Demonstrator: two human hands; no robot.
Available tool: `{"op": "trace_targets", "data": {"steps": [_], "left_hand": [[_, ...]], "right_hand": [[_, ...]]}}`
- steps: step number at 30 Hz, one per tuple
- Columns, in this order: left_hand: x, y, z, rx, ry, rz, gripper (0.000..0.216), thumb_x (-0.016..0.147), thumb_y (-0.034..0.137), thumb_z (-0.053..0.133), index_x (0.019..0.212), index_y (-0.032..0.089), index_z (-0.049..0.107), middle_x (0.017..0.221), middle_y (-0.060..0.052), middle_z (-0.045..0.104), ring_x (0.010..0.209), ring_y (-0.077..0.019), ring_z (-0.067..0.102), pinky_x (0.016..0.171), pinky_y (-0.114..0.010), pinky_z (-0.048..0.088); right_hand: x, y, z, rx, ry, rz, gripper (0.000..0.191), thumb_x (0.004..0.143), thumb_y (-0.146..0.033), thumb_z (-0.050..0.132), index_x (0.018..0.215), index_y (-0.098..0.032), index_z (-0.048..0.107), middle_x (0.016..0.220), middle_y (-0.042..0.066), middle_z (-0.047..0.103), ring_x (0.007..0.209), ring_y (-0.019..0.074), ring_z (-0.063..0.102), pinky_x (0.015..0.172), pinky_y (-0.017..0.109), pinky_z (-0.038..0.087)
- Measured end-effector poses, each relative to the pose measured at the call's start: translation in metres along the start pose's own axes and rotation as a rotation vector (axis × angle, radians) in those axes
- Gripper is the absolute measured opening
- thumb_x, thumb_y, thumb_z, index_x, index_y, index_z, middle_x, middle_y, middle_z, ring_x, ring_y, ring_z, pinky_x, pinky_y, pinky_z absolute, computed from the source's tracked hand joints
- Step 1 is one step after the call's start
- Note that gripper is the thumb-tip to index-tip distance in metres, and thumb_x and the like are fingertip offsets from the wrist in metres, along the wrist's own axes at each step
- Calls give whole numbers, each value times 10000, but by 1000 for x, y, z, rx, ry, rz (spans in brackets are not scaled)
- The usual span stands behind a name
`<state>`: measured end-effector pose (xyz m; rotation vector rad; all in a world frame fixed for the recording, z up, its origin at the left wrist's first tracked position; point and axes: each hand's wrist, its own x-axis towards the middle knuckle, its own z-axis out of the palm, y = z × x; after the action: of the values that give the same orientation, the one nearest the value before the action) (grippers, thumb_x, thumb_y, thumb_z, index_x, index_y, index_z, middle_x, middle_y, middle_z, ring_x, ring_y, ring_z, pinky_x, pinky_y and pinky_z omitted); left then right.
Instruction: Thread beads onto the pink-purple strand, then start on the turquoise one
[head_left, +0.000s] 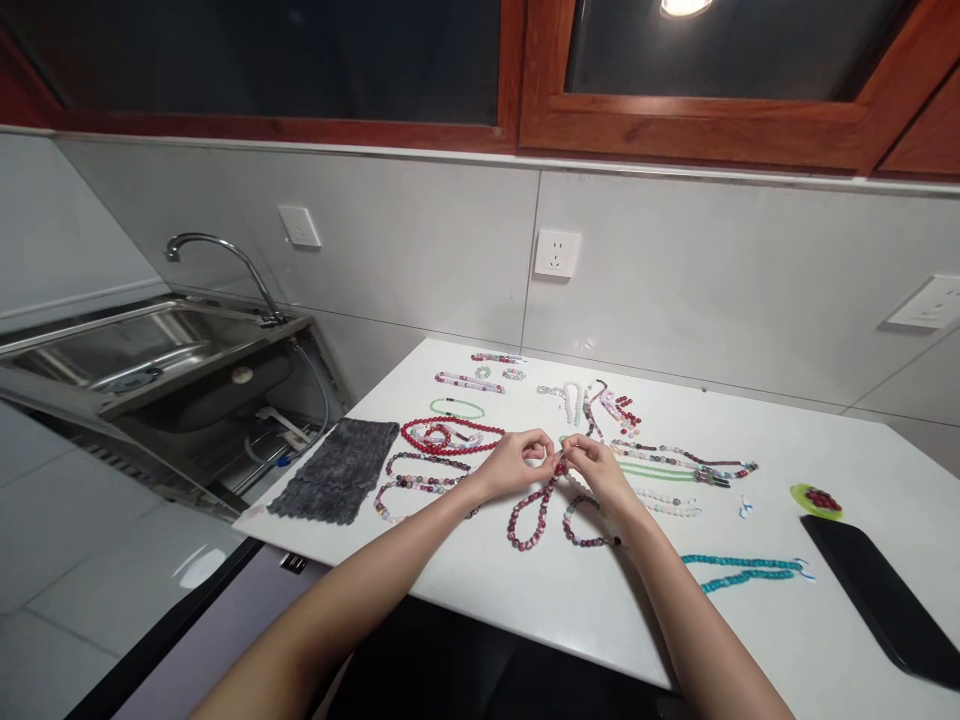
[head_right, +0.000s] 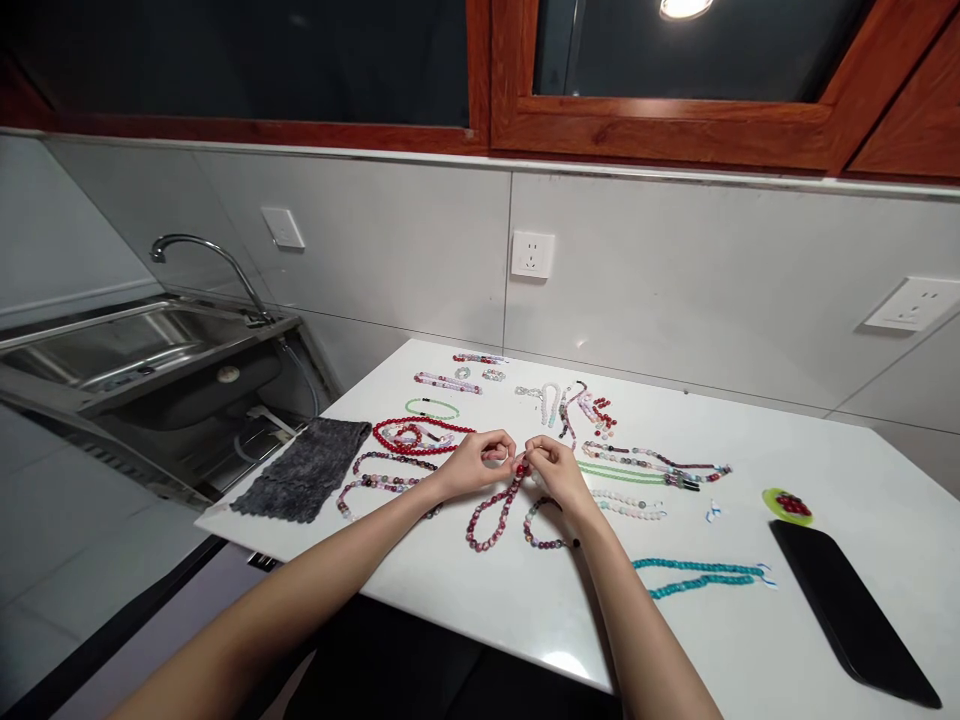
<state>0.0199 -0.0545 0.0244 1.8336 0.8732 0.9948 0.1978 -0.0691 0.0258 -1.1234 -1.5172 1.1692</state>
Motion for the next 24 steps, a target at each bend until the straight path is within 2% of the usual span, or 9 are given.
{"op": "trace_targets", "data": {"steps": [5,12,18,24], "left_hand": [[-1,-1,1,-14,-29,-24,96,706,201,591,785,146,592,648,46,457,598,-74,362,608,-204,324],[-1,-5,0,-36,-117,-43,141,667,171,573,802,145,603,602,75,279,550,-67,247,520,-204,200],[-1,-6,-3,-102,-163,-67,146,643,153,567,785,138,598,579,79,248,524,-60,219,508,-214,178],[0,-4,-6,-158,-202,-95,164,638,138,550,790,140,611,563,81,248,514,-56,194,502,-220,168]], "right_hand": [[3,5,-2,-3,16,-3,142,807,-321,523,756,-189,534,691,-11,523,654,134,453,641,257,343],[6,11,-3,-44,24,-44,158,835,-309,497,738,-187,523,726,-15,523,654,127,451,638,251,344],[7,18,-1,-116,20,-106,90,816,-257,496,766,-192,534,704,-24,531,625,125,450,612,248,343],[8,19,2,-238,101,-169,73,802,-259,513,779,-192,532,718,-11,559,656,140,487,637,255,369]]}}
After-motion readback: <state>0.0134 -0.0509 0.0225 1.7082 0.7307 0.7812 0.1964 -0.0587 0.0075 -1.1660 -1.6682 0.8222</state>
